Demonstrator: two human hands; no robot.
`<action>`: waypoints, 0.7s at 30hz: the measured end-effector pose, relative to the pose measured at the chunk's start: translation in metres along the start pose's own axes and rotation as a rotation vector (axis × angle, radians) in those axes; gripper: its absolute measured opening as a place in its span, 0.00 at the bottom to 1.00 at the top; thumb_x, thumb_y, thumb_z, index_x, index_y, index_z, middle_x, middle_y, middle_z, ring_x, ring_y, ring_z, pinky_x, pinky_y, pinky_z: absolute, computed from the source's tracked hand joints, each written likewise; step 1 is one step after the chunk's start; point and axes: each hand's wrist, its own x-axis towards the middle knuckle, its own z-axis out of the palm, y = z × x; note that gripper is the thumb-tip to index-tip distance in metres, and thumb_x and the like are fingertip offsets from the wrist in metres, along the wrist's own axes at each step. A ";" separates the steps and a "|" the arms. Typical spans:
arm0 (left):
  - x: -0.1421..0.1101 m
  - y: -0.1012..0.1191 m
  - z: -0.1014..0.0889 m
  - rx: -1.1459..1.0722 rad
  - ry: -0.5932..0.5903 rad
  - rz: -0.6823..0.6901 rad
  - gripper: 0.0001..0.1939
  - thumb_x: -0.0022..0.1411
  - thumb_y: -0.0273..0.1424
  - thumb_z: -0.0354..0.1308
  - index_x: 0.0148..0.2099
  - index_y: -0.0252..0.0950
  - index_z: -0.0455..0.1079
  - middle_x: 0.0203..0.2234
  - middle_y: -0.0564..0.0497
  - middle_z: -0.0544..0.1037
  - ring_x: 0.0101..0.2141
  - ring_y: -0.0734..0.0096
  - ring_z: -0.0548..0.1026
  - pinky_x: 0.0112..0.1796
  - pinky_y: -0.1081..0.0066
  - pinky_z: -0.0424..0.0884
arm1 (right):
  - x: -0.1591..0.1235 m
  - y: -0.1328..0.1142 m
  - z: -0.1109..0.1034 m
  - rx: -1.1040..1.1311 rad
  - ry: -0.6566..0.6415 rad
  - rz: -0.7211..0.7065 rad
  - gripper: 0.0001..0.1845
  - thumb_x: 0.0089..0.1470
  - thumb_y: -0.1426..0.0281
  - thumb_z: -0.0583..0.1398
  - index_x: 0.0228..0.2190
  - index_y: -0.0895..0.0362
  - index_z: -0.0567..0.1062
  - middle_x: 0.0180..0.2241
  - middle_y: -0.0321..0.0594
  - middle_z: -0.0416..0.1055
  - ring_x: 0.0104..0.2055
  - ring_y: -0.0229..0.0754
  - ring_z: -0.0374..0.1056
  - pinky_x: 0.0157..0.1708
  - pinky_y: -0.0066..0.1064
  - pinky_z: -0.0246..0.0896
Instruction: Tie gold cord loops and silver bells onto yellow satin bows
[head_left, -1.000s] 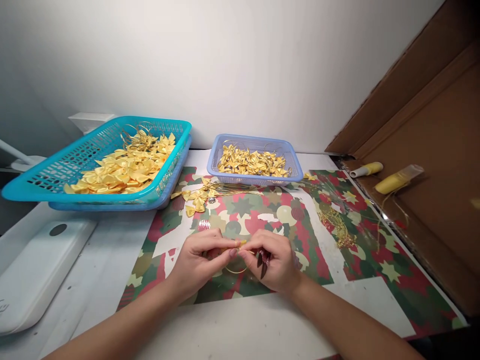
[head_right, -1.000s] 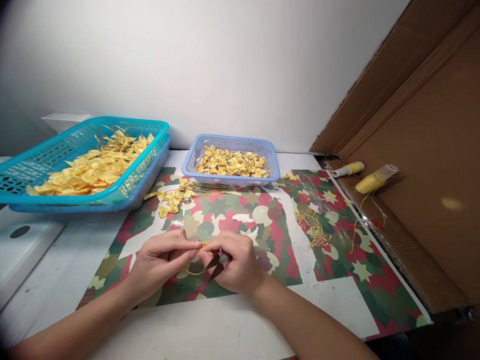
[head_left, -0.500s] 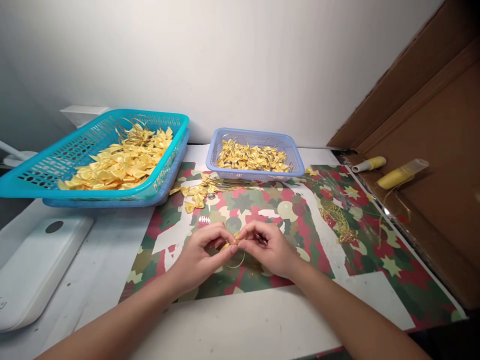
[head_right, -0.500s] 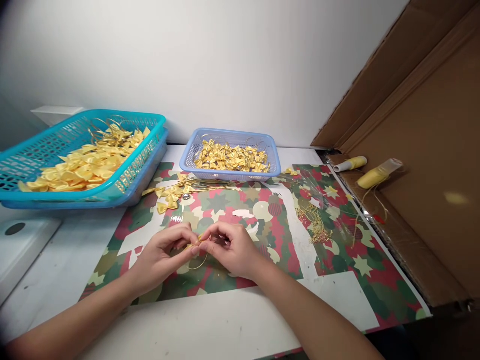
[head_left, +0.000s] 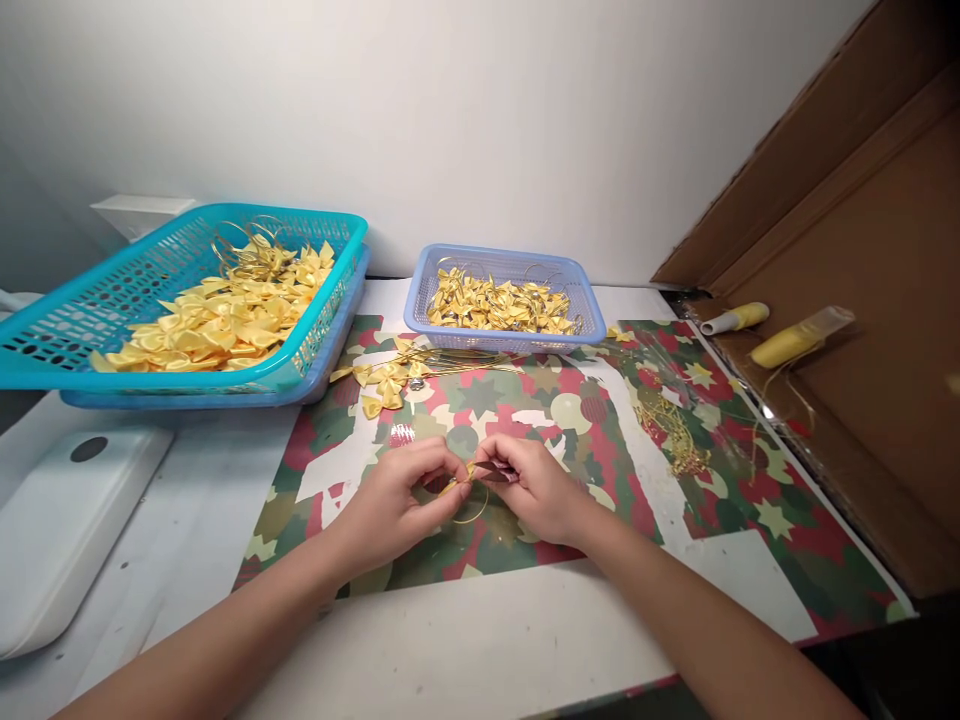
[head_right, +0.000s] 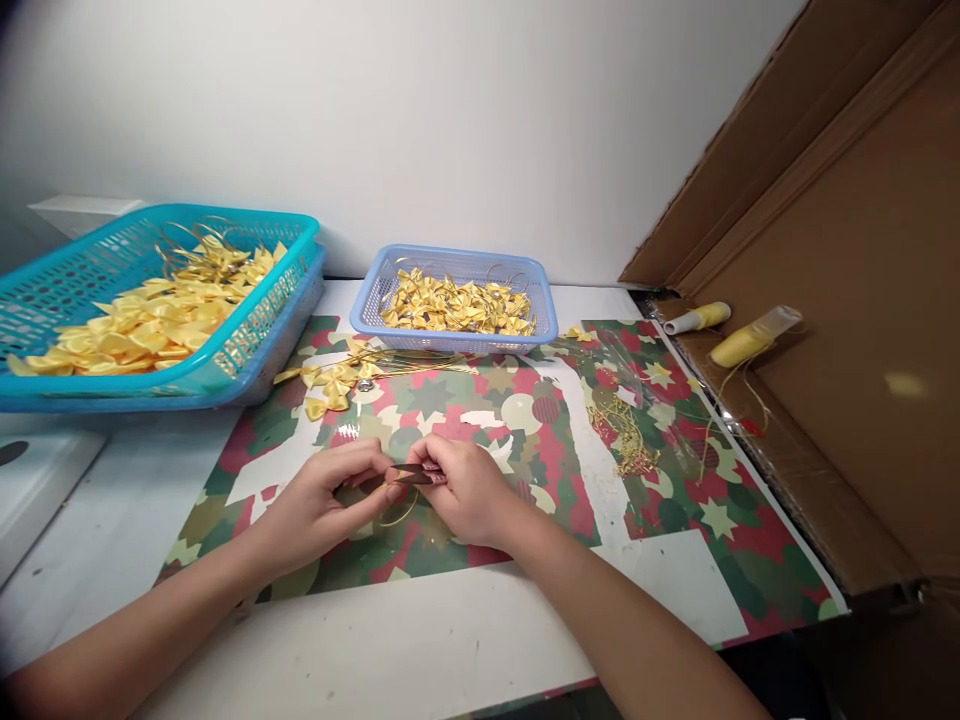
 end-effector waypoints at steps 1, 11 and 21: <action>0.000 0.001 0.000 -0.004 -0.002 -0.004 0.09 0.63 0.31 0.53 0.31 0.36 0.70 0.22 0.56 0.65 0.24 0.76 0.61 0.25 0.75 0.56 | 0.000 0.000 0.000 0.001 0.004 -0.002 0.06 0.55 0.75 0.55 0.28 0.55 0.63 0.25 0.31 0.61 0.27 0.34 0.55 0.26 0.25 0.50; 0.002 0.007 0.002 -0.182 0.056 -0.117 0.12 0.64 0.31 0.50 0.27 0.36 0.65 0.22 0.56 0.66 0.24 0.76 0.63 0.25 0.75 0.58 | -0.001 0.007 0.008 0.033 0.054 -0.069 0.07 0.52 0.79 0.53 0.29 0.54 0.62 0.25 0.30 0.59 0.25 0.33 0.53 0.25 0.25 0.48; 0.004 0.011 0.008 -0.174 0.110 -0.174 0.10 0.58 0.27 0.48 0.24 0.36 0.63 0.20 0.56 0.65 0.23 0.76 0.61 0.24 0.75 0.56 | -0.004 0.009 0.011 -0.112 0.122 -0.185 0.11 0.44 0.81 0.51 0.30 0.54 0.63 0.23 0.29 0.60 0.23 0.33 0.53 0.23 0.24 0.48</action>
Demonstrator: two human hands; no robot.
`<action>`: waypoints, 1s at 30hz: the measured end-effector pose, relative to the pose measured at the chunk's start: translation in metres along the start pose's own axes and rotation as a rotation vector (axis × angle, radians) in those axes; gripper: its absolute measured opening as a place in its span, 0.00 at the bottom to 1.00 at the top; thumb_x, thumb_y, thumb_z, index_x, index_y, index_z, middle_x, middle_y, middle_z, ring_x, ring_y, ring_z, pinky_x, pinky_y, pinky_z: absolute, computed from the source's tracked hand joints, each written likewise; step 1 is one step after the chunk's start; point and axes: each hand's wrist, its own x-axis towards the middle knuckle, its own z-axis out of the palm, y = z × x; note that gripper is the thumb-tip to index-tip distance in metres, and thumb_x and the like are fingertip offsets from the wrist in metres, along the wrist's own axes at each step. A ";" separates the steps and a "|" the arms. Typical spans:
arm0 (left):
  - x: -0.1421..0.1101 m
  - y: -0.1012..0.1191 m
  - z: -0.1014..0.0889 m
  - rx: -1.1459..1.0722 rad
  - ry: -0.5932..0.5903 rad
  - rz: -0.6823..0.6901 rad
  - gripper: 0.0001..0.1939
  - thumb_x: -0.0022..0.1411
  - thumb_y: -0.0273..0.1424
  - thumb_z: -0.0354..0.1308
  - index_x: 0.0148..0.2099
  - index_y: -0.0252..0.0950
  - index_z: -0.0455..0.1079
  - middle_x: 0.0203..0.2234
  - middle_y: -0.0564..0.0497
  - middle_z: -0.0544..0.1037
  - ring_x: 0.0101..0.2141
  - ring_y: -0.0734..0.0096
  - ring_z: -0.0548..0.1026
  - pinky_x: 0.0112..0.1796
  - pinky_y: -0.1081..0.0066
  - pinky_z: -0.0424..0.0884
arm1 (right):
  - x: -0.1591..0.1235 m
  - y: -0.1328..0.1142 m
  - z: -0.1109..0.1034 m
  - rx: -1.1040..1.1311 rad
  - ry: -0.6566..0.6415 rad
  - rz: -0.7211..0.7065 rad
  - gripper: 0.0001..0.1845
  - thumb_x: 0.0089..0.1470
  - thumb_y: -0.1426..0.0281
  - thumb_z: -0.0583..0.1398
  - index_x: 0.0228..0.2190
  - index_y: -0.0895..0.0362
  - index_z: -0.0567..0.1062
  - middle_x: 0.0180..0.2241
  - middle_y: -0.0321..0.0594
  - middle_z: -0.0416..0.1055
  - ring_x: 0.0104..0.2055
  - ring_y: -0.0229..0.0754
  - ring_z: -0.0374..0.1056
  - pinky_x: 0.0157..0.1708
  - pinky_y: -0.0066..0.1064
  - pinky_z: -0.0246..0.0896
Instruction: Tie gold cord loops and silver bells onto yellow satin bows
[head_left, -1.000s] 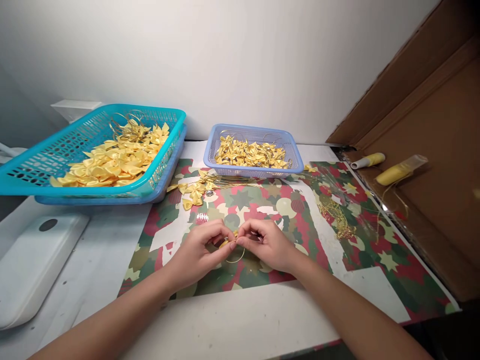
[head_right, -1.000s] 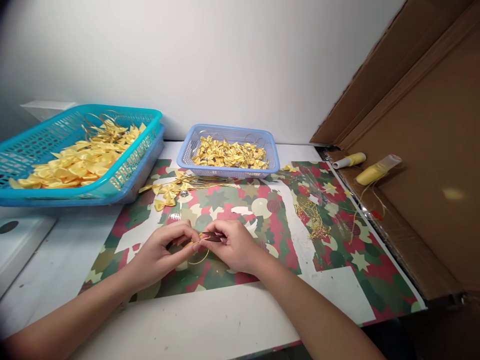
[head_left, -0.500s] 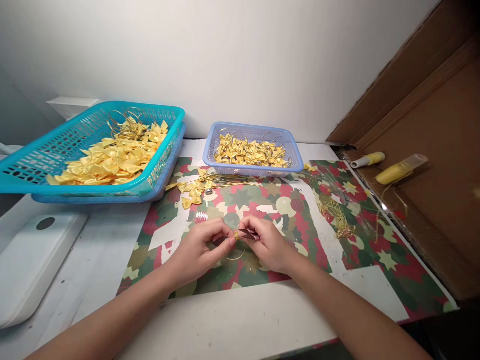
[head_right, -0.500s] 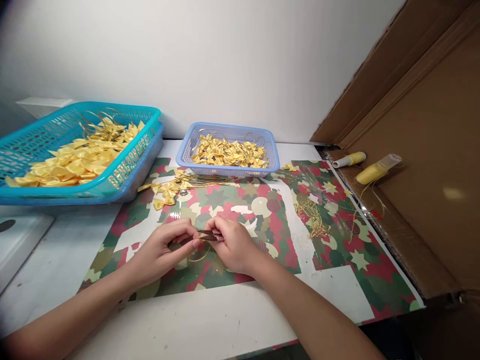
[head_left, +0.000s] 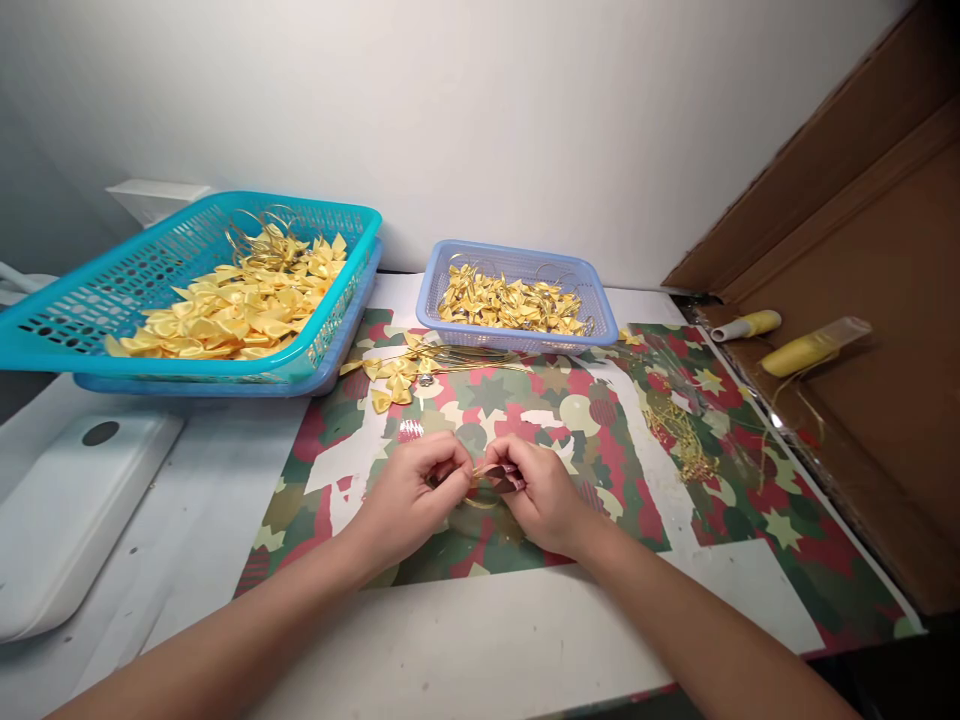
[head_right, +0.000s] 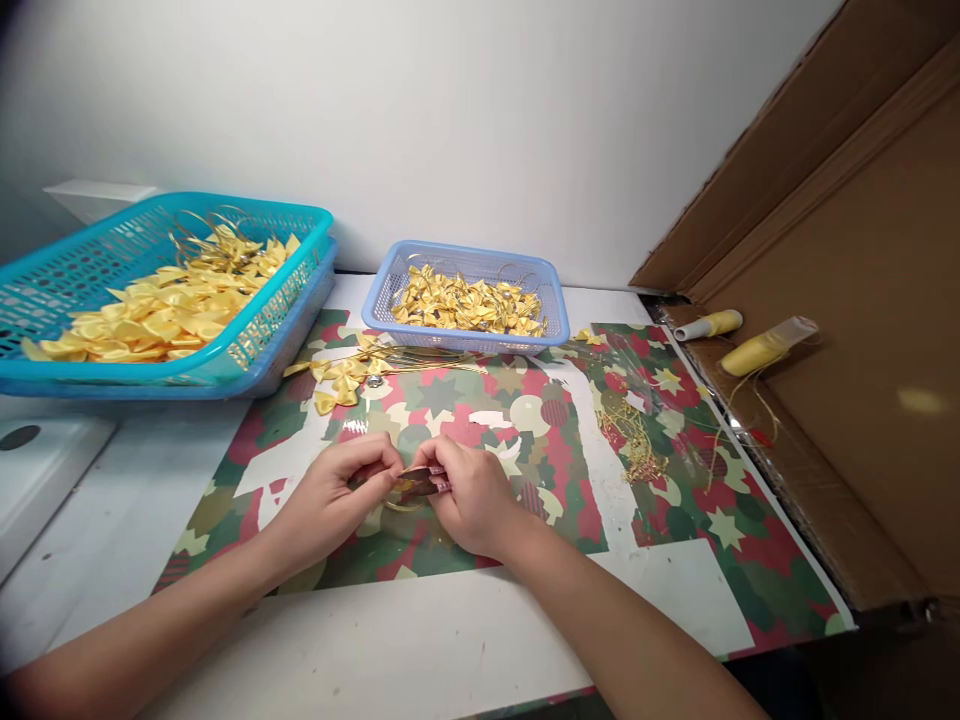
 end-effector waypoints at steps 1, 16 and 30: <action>0.000 0.001 0.000 0.000 -0.005 0.002 0.10 0.57 0.27 0.48 0.24 0.36 0.63 0.20 0.56 0.65 0.24 0.75 0.62 0.25 0.75 0.56 | 0.000 0.000 0.000 -0.007 -0.001 -0.003 0.11 0.44 0.81 0.51 0.30 0.54 0.63 0.23 0.29 0.60 0.23 0.33 0.53 0.23 0.24 0.48; 0.003 0.004 -0.005 -0.010 -0.104 -0.024 0.13 0.61 0.32 0.48 0.26 0.36 0.65 0.23 0.55 0.67 0.25 0.74 0.64 0.26 0.73 0.58 | 0.000 0.001 -0.001 0.035 -0.005 0.037 0.10 0.46 0.81 0.52 0.30 0.54 0.62 0.24 0.30 0.60 0.24 0.33 0.54 0.24 0.24 0.49; 0.004 0.001 -0.010 -0.020 -0.242 -0.001 0.12 0.62 0.29 0.47 0.25 0.36 0.64 0.24 0.56 0.65 0.25 0.75 0.63 0.26 0.74 0.58 | 0.000 0.000 0.000 -0.025 -0.009 0.032 0.10 0.45 0.80 0.51 0.29 0.54 0.64 0.24 0.31 0.62 0.23 0.34 0.55 0.24 0.25 0.49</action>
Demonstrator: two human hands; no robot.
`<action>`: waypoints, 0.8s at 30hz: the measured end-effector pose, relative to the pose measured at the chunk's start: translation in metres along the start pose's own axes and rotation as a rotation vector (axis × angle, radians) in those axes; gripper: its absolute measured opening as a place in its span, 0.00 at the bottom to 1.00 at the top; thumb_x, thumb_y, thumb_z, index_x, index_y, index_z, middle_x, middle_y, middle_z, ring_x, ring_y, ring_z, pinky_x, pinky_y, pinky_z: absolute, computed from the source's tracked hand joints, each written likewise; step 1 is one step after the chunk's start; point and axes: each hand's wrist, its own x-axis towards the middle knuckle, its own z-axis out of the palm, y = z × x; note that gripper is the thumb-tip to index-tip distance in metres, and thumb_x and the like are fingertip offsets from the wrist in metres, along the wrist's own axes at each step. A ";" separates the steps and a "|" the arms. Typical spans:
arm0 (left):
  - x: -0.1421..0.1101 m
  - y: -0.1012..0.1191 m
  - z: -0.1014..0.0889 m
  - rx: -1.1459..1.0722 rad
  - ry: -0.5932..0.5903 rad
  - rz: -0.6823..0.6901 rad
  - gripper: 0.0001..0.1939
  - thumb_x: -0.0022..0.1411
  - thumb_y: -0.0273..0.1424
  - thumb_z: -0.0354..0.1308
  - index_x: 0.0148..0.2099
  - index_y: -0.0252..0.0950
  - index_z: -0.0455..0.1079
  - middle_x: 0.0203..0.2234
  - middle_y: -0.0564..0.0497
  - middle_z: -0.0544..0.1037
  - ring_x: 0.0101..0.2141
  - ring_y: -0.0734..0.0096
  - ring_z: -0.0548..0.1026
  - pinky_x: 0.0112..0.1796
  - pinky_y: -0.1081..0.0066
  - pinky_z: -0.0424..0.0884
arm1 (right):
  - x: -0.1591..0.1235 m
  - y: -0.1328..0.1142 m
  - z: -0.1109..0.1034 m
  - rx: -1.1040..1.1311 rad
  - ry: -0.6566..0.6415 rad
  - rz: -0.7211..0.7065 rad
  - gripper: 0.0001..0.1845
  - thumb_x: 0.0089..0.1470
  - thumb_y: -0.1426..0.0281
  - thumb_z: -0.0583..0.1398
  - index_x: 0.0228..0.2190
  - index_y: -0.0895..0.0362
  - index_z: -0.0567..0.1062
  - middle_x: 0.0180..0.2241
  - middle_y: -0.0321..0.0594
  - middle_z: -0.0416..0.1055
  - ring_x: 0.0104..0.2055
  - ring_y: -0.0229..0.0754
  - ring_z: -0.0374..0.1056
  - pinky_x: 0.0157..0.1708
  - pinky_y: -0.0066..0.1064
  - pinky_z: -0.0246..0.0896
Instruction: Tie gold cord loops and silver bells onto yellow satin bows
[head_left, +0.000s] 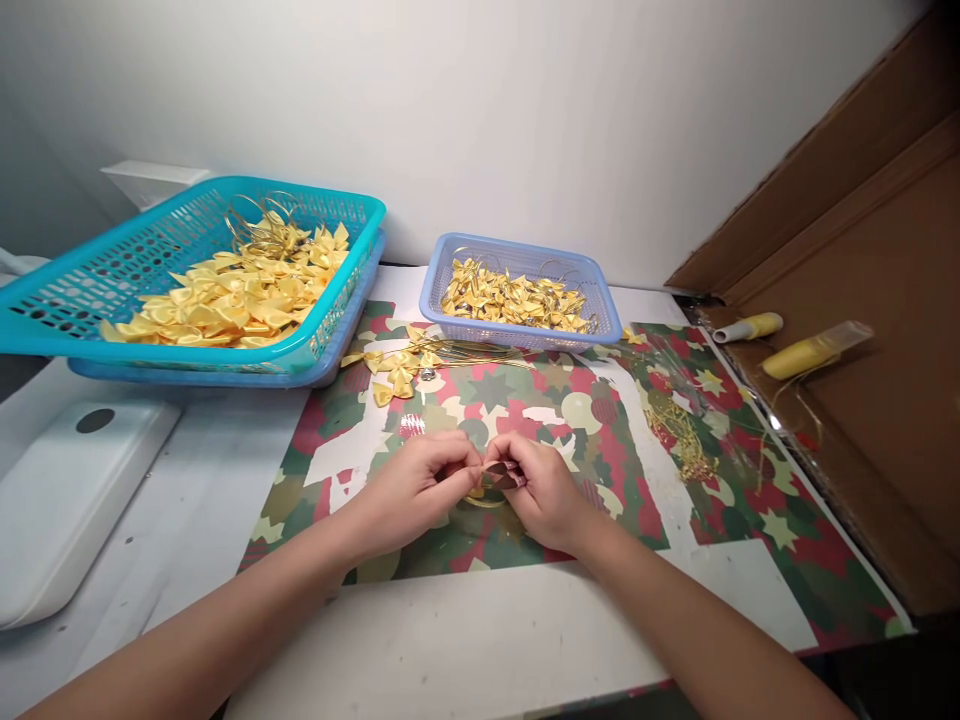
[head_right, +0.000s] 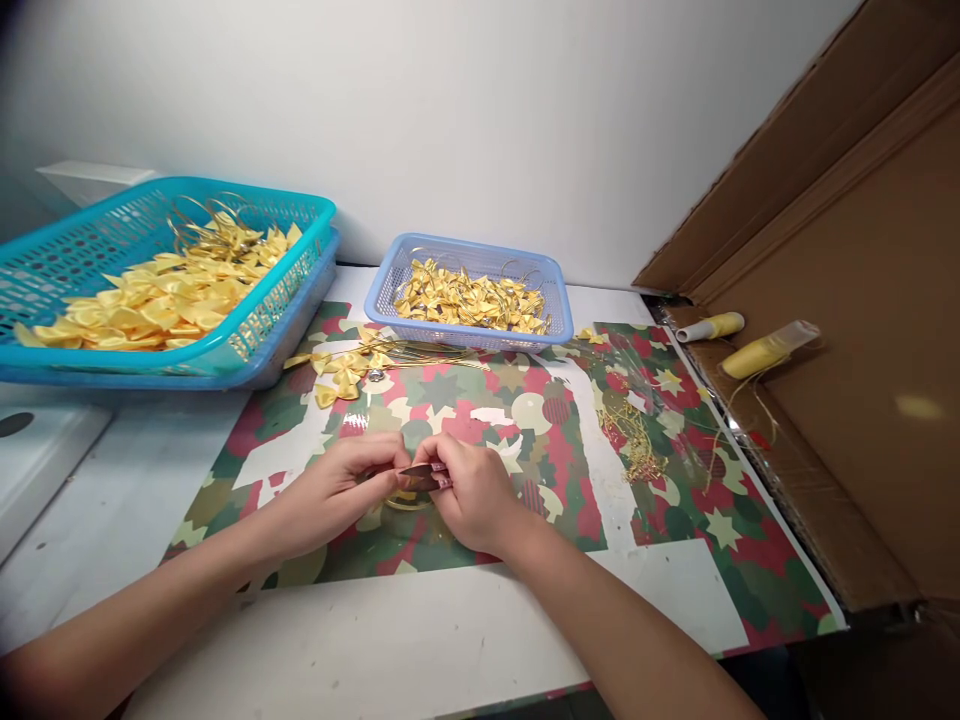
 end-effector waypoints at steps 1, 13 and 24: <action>0.000 0.000 0.000 0.008 -0.002 0.005 0.13 0.62 0.29 0.47 0.26 0.36 0.64 0.24 0.56 0.65 0.25 0.75 0.64 0.27 0.74 0.58 | 0.000 0.000 0.000 0.004 -0.001 0.008 0.10 0.45 0.80 0.51 0.29 0.54 0.64 0.24 0.31 0.62 0.23 0.34 0.55 0.24 0.25 0.49; 0.002 -0.001 0.001 0.054 0.012 0.013 0.13 0.64 0.35 0.49 0.28 0.36 0.66 0.24 0.55 0.66 0.26 0.73 0.63 0.26 0.73 0.58 | 0.001 -0.002 -0.002 0.100 0.013 0.066 0.04 0.52 0.76 0.54 0.29 0.55 0.65 0.24 0.31 0.61 0.23 0.33 0.55 0.24 0.25 0.50; 0.000 -0.004 0.001 0.004 0.047 -0.034 0.14 0.65 0.36 0.48 0.30 0.36 0.67 0.25 0.53 0.70 0.27 0.72 0.67 0.26 0.73 0.60 | 0.002 -0.005 0.000 0.029 0.122 0.046 0.01 0.50 0.72 0.60 0.27 0.56 0.71 0.18 0.29 0.60 0.19 0.31 0.51 0.20 0.25 0.50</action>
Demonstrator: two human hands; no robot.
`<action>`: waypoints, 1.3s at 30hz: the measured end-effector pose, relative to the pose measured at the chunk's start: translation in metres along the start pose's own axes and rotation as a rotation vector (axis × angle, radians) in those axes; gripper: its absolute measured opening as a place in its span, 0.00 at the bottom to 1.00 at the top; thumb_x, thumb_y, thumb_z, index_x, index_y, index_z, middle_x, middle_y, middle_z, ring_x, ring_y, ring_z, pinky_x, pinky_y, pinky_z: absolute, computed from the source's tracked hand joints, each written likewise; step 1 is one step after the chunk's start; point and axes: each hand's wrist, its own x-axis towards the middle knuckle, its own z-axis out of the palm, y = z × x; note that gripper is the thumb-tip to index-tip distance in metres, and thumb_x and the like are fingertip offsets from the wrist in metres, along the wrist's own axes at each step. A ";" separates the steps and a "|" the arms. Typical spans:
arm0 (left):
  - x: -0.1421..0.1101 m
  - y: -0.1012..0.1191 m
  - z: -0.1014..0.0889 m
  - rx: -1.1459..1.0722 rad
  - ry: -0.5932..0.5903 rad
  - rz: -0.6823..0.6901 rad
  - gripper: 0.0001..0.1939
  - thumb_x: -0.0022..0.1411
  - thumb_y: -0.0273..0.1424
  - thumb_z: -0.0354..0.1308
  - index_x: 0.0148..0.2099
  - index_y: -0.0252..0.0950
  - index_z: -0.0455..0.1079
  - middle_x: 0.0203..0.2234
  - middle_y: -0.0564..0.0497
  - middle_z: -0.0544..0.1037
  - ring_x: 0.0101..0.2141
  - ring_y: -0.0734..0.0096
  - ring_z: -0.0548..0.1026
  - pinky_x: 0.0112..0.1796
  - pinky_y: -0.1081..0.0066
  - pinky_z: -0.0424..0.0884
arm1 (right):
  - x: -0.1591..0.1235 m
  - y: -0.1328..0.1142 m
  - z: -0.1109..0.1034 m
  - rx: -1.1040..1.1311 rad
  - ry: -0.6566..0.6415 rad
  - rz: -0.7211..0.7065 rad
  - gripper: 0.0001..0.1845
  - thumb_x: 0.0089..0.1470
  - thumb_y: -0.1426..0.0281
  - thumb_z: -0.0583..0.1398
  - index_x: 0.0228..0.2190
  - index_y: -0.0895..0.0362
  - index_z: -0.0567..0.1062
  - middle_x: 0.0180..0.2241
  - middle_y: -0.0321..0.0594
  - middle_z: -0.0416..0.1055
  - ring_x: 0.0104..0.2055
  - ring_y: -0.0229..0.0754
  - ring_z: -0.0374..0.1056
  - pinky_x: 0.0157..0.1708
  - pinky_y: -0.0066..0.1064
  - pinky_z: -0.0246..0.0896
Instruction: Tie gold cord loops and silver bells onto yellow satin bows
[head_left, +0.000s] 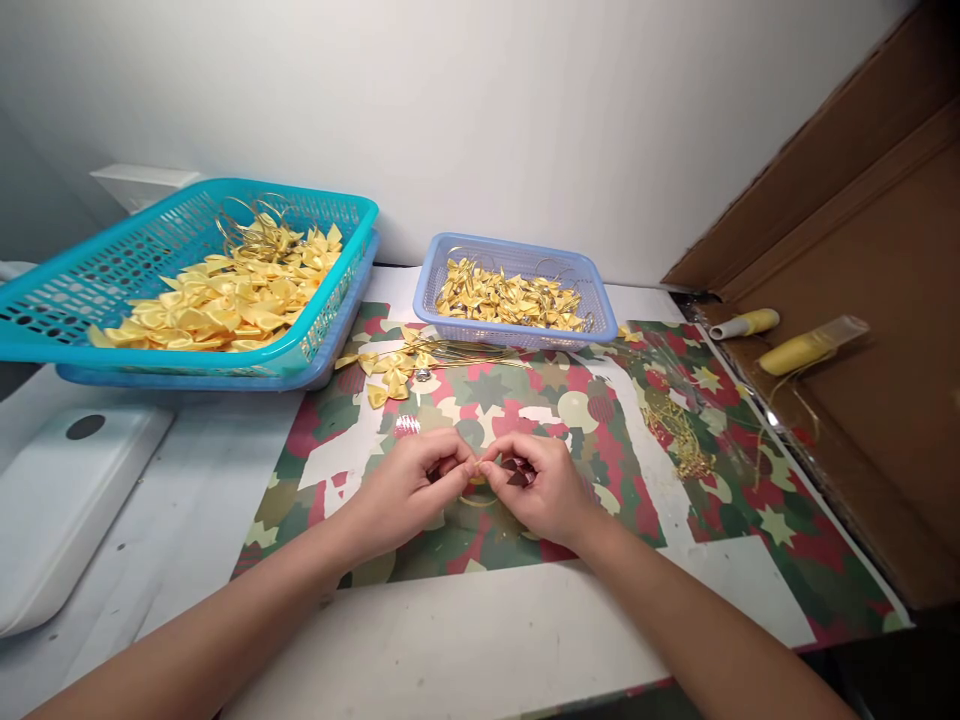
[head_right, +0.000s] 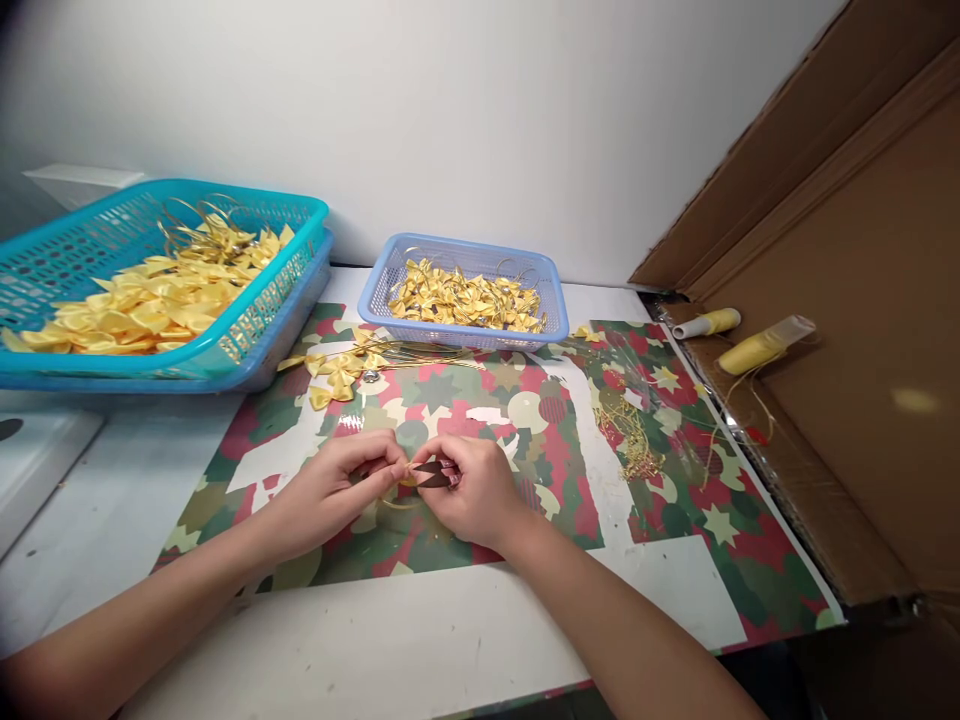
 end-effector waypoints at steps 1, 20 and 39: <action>0.000 0.000 0.000 -0.005 0.003 0.001 0.13 0.65 0.36 0.48 0.30 0.36 0.67 0.25 0.53 0.70 0.27 0.72 0.67 0.26 0.73 0.60 | 0.000 0.000 0.000 0.000 -0.001 0.006 0.01 0.50 0.72 0.60 0.27 0.56 0.71 0.18 0.29 0.60 0.19 0.31 0.51 0.20 0.25 0.50; 0.002 0.004 0.001 0.051 0.028 0.058 0.12 0.62 0.31 0.48 0.27 0.36 0.66 0.24 0.54 0.70 0.27 0.73 0.67 0.28 0.74 0.60 | -0.002 0.003 -0.001 0.018 -0.089 0.007 0.03 0.48 0.74 0.57 0.25 0.55 0.66 0.20 0.30 0.58 0.20 0.32 0.51 0.21 0.24 0.49; 0.001 0.002 -0.006 -0.047 -0.047 0.098 0.14 0.64 0.35 0.48 0.28 0.36 0.66 0.23 0.55 0.65 0.24 0.75 0.63 0.25 0.74 0.58 | -0.002 0.000 -0.002 -0.018 0.015 -0.062 0.03 0.52 0.71 0.58 0.31 0.55 0.67 0.20 0.28 0.58 0.20 0.31 0.52 0.20 0.24 0.50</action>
